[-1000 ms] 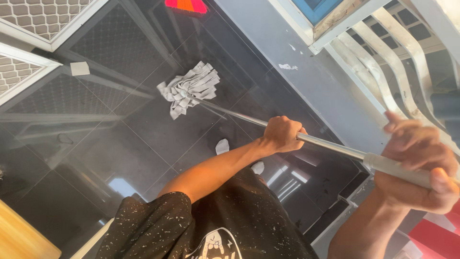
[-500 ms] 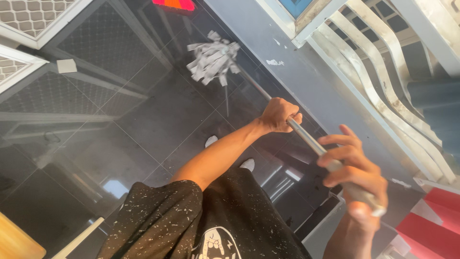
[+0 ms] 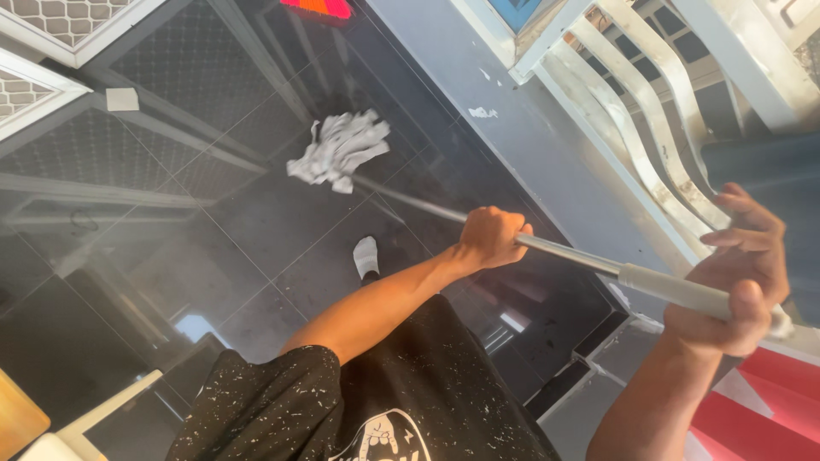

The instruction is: The person mops a dark tiled floor with a mop, moving it across the surface.

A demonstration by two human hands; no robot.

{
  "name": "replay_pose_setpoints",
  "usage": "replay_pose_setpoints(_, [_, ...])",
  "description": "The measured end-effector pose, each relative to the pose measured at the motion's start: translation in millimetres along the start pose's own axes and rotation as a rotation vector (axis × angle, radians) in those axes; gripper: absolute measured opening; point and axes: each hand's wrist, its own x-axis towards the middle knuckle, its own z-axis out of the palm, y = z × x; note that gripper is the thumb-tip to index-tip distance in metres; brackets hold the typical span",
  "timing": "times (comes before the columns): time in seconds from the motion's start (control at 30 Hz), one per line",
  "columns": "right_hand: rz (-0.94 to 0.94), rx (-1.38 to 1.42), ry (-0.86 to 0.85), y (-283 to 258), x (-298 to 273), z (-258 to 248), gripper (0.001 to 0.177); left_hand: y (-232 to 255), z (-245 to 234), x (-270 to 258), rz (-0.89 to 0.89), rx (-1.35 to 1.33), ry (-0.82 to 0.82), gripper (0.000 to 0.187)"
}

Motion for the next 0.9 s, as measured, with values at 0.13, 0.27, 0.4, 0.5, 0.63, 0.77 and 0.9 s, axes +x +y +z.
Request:
replay_pose_setpoints(0.13, [0.214, 0.345, -0.063, 28.7, -46.4, -40.0, 0.052, 0.1, 20.1, -31.7, -0.032, 0.045, -0.016, 0.040])
replay_pose_setpoints(0.27, [0.210, 0.382, -0.224, 25.2, -60.2, -70.2, 0.064, 6.0, 34.3, -34.8, 0.034, 0.015, 0.049, 0.042])
replay_pose_setpoints(0.4, [0.099, 0.243, -0.311, -8.5, -57.0, -82.6, 0.085, 24.5, 45.9, -22.6, 0.145, -0.064, 0.109, 0.044])
replay_pose_setpoints(0.5, [0.017, 0.131, -0.379, -39.6, -63.9, -74.5, 0.098, 27.9, 56.1, -9.7, 0.243, -0.115, 0.089, 0.045])
replay_pose_setpoints(0.63, [0.099, 0.186, -0.087, -50.7, -93.0, -36.7, 0.097, 21.2, 74.2, -0.4, 0.228, -0.107, 0.018, 0.041])
replay_pose_setpoints(0.77, [-0.074, -0.073, 0.380, -41.7, -94.7, -31.0, 0.066, 27.1, 77.7, -6.3, 0.193, -0.077, -0.013, 0.040])
replay_pose_setpoints(0.9, [-0.362, -0.445, 0.693, -19.3, -106.6, -54.3, 0.050, 51.1, 65.3, -22.9, 0.101, -0.095, -0.032, 0.044])
